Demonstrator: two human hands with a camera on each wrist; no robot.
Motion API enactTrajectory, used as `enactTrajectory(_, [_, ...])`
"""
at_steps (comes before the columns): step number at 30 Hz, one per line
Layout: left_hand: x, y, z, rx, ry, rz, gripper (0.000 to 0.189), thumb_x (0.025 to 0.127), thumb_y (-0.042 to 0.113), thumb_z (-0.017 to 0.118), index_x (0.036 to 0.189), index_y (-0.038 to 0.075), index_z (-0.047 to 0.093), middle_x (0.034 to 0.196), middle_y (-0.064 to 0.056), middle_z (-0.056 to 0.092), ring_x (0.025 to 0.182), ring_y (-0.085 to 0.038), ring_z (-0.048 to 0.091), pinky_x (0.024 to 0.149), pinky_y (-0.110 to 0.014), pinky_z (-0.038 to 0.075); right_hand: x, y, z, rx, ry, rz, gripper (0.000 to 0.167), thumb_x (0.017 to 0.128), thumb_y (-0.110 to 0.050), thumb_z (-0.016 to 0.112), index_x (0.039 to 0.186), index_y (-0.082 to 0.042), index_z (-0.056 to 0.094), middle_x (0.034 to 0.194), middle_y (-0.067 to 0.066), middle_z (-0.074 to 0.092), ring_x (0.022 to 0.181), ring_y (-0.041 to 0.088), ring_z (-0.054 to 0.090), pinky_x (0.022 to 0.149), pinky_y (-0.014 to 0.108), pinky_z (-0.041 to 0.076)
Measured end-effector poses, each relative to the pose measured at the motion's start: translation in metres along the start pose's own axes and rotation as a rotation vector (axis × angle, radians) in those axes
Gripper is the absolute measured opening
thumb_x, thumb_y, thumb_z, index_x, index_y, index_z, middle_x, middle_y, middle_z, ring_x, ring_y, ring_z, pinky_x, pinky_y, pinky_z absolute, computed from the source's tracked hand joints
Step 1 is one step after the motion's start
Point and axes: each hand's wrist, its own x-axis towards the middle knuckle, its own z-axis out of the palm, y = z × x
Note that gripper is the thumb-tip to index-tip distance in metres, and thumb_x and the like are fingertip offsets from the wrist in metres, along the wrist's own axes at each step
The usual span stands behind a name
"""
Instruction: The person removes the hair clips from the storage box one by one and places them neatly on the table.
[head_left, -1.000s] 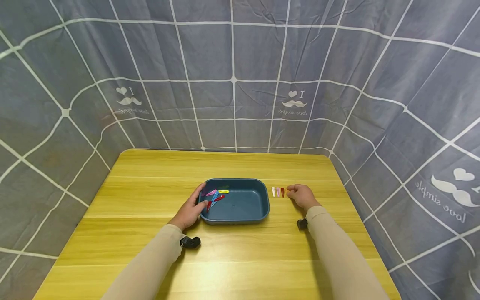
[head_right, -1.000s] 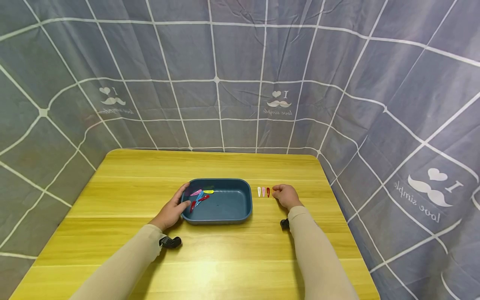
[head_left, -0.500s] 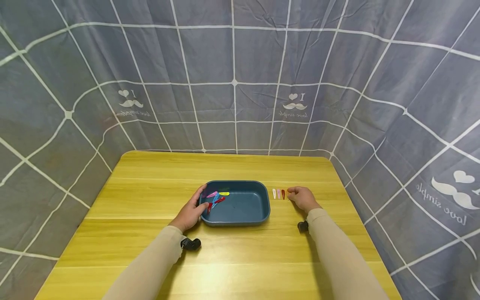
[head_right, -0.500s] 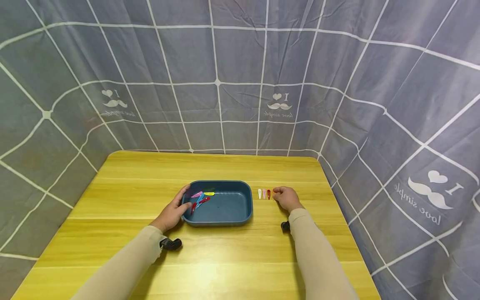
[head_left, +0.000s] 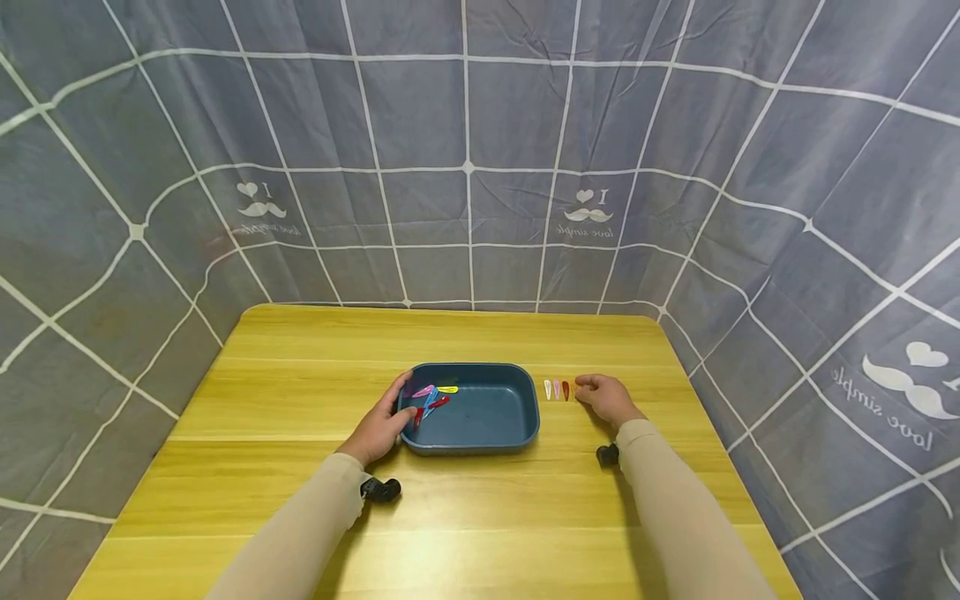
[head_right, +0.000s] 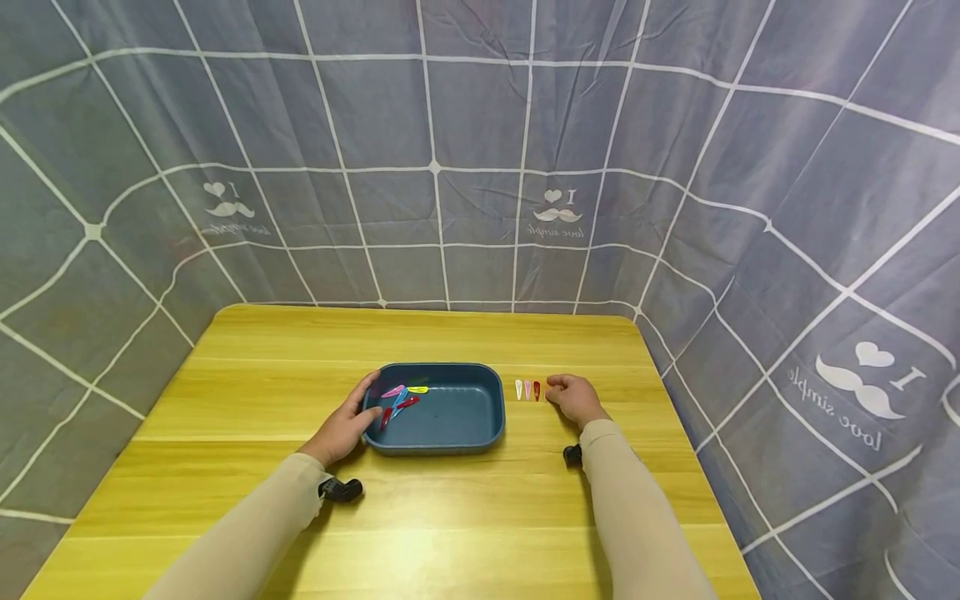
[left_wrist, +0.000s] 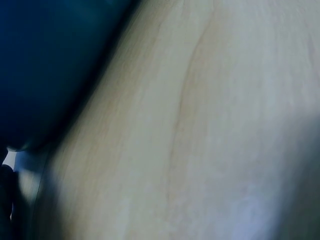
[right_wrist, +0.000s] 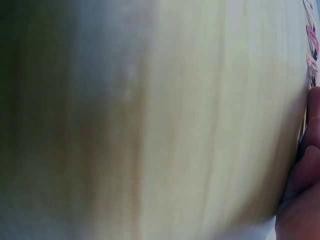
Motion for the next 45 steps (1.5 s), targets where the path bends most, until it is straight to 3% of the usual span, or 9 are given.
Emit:
enactTrajectory(5, [-0.002,-0.003,-0.002,0.000,-0.005,0.014,0.069,0.109,0.027,0.053,0.167,0.044,0.019,0.176,-0.013,0.019,0.160,-0.042,0.025,0.127,-0.064,0.024,0.001,0.003,0.003,0.000,0.004,-0.027,0.041,0.104,-0.018,0.064,0.141,-0.001,0.064,0.145,0.024,0.063,0.137,0.042,0.057,0.116,0.055,0.045])
enactTrajectory(20, [0.000,-0.007,-0.004,-0.012,-0.015,0.023,0.070,0.109,0.026,0.054,0.166,0.047,0.020,0.176,-0.011,0.020,0.161,-0.040,0.024,0.128,-0.064,0.022,0.001,0.011,0.003,0.023,-0.010,-0.036,0.048,0.104,-0.025,0.066,0.147,-0.003,0.060,0.146,0.024,0.061,0.136,0.042,0.055,0.117,0.057,0.043])
enactTrajectory(32, [0.000,-0.002,-0.004,-0.025,-0.029,0.034,0.070,0.109,0.025,0.053,0.168,0.043,0.019,0.177,-0.011,0.017,0.162,-0.040,0.022,0.128,-0.065,0.022,0.000,0.008,-0.004,0.093,-0.018,0.004,0.052,0.104,-0.033,0.067,0.147,-0.005,0.060,0.150,0.021,0.059,0.141,0.040,0.053,0.119,0.055,0.042])
enactTrajectory(33, [0.001,-0.001,-0.004,-0.021,-0.031,0.037,0.070,0.109,0.025,0.053,0.168,0.042,0.019,0.177,-0.012,0.018,0.153,-0.042,0.039,0.124,-0.064,0.032,0.000,0.008,-0.005,0.102,-0.021,0.007,0.053,0.104,-0.034,0.066,0.148,-0.005,0.059,0.150,0.021,0.059,0.140,0.039,0.053,0.117,0.054,0.044])
enactTrajectory(36, [0.001,0.001,-0.003,-0.025,-0.037,0.048,0.070,0.110,0.024,0.053,0.168,0.041,0.019,0.177,-0.012,0.017,0.152,-0.041,0.040,0.122,-0.062,0.034,0.002,0.007,-0.010,0.124,-0.017,0.014,0.053,0.105,-0.035,0.064,0.149,-0.006,0.058,0.148,0.020,0.061,0.133,0.037,0.058,0.109,0.050,0.049])
enactTrajectory(39, [0.001,0.000,-0.001,-0.014,-0.035,0.065,0.070,0.109,0.023,0.052,0.169,0.039,0.018,0.177,-0.012,0.016,0.153,-0.042,0.039,0.123,-0.063,0.033,0.002,-0.001,-0.014,0.099,-0.010,-0.022,0.052,0.107,-0.033,0.060,0.150,-0.004,0.056,0.145,0.022,0.062,0.127,0.037,0.061,0.104,0.049,0.053])
enactTrajectory(40, [0.001,-0.001,-0.001,-0.014,-0.034,0.061,0.070,0.109,0.024,0.052,0.168,0.039,0.018,0.177,-0.011,0.015,0.162,-0.040,0.020,0.127,-0.065,0.023,0.002,-0.006,-0.015,0.081,-0.004,-0.044,0.052,0.108,-0.032,0.060,0.150,-0.003,0.056,0.143,0.022,0.063,0.126,0.037,0.062,0.104,0.050,0.053])
enactTrajectory(45, [0.002,-0.003,0.000,-0.027,-0.030,0.064,0.070,0.109,0.024,0.053,0.168,0.041,0.019,0.177,-0.010,0.016,0.162,-0.041,0.019,0.127,-0.067,0.021,-0.003,-0.046,-0.015,-0.014,-0.002,-0.171,0.051,0.106,-0.031,0.063,0.148,-0.002,0.058,0.137,0.021,0.066,0.128,0.039,0.061,0.109,0.056,0.049])
